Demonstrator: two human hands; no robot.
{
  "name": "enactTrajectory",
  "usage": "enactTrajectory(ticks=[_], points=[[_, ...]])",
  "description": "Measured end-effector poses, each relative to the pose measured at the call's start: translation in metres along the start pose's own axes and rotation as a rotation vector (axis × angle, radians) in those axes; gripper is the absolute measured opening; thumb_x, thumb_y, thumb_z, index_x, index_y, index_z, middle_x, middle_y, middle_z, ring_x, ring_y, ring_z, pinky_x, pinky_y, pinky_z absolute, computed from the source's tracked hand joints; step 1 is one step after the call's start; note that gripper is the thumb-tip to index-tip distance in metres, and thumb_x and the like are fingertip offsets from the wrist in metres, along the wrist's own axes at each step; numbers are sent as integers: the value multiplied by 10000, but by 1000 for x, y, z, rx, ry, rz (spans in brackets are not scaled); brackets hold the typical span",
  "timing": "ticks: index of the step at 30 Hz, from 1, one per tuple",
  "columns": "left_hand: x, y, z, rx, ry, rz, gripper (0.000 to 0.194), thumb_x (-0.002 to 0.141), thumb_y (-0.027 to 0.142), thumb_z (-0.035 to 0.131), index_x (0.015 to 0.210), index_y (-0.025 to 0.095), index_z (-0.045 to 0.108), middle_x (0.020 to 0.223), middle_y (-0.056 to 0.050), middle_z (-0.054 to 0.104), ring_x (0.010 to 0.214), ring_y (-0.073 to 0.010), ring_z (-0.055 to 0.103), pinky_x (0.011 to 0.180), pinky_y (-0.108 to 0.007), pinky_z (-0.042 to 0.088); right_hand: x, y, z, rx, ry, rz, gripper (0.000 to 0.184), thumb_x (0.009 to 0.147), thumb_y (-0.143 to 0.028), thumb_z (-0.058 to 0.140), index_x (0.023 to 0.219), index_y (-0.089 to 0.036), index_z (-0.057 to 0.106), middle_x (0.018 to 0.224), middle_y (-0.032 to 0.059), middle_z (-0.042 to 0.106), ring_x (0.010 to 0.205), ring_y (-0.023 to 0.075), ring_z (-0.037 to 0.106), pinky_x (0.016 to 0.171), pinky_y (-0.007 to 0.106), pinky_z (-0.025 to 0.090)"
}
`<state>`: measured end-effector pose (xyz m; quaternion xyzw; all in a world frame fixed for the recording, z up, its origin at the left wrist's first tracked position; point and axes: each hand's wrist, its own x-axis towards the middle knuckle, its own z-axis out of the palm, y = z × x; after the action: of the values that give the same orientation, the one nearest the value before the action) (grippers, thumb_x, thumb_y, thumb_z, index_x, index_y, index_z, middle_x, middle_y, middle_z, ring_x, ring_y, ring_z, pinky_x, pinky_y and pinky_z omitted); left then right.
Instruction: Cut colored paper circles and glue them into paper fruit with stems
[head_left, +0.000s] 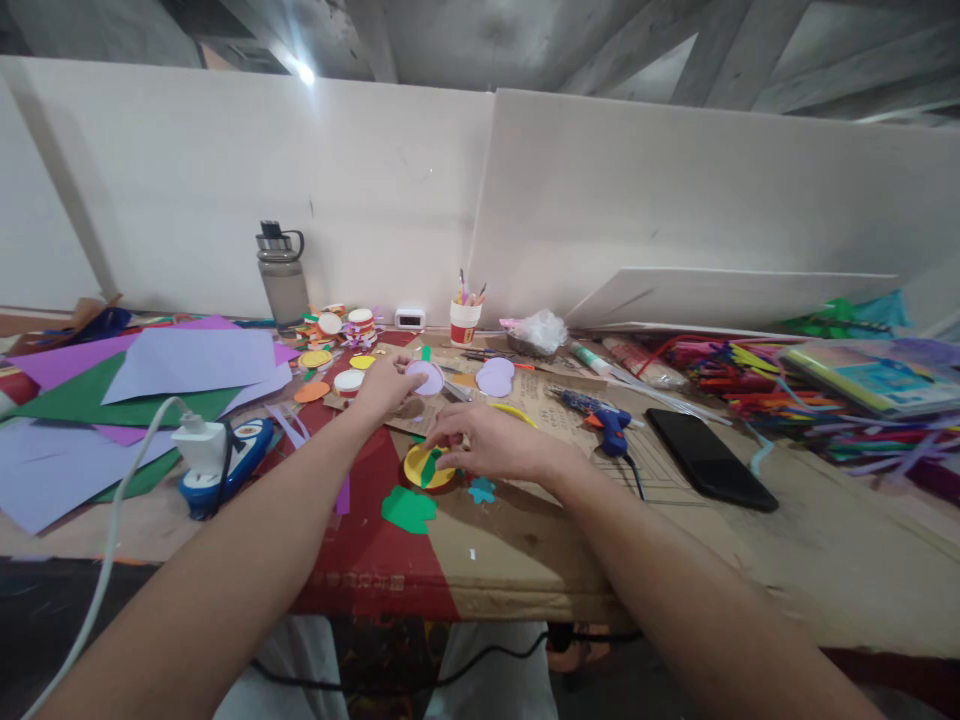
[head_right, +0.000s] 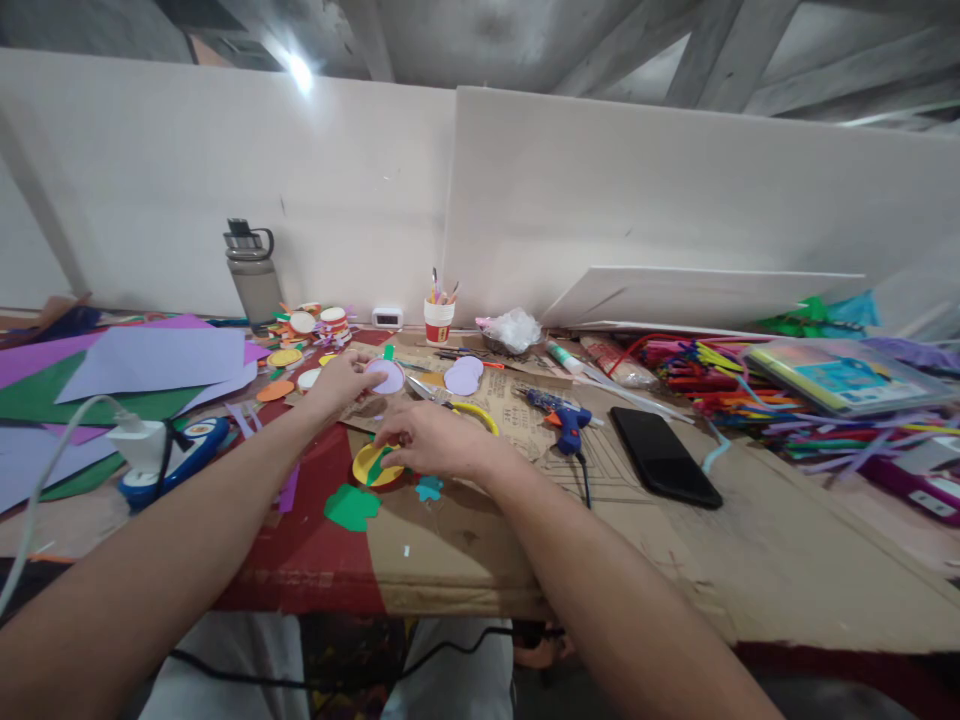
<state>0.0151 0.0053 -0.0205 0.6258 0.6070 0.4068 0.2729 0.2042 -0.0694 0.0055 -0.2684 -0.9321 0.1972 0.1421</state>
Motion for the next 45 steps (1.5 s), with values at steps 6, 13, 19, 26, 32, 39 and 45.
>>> enactTrajectory(ticks=[6,13,19,26,32,39,45], points=[[-7,3,2,-15,-37,-81,308,701,223,658,997,148,620,622,3,608,390,-98,475,393,-214,349,-1,-2,0,-62,-57,-10,211,811,-283,676,995,-196,729,966,60,672,870,163,595,765,245,434],[-7,5,3,-28,-9,-132,287,703,217,651,979,145,622,588,3,601,388,-104,482,388,-207,344,0,2,4,6,66,29,191,872,-267,586,993,-185,709,956,61,682,846,157,596,751,258,430],[-2,1,1,-205,148,-15,257,708,246,649,946,151,631,744,-35,658,503,-96,550,444,-186,404,6,5,11,-38,101,120,265,953,-268,439,970,-179,688,910,62,687,798,151,576,720,262,397],[-2,2,-2,-287,223,-43,267,702,251,652,947,146,641,778,-40,670,537,-98,561,470,-194,427,13,-4,15,-138,86,182,331,979,-335,380,1025,-191,674,934,71,682,847,169,573,720,267,378],[-1,3,-3,-291,248,-5,258,691,241,653,929,141,656,802,-52,684,643,-132,608,547,-217,480,19,-17,13,-256,68,247,334,982,-344,378,980,-187,673,868,73,657,809,173,571,729,286,374],[0,2,-3,-312,269,6,237,702,255,642,907,139,663,818,-59,682,657,-136,606,562,-226,485,33,-28,17,-414,-9,287,372,984,-361,354,943,-165,667,872,105,667,848,213,582,777,335,381],[1,2,-5,-332,262,-6,248,686,261,650,903,144,664,791,-51,675,620,-131,594,548,-229,476,41,-28,20,-250,0,267,354,975,-344,374,877,-171,667,858,63,691,789,173,594,731,291,393]])
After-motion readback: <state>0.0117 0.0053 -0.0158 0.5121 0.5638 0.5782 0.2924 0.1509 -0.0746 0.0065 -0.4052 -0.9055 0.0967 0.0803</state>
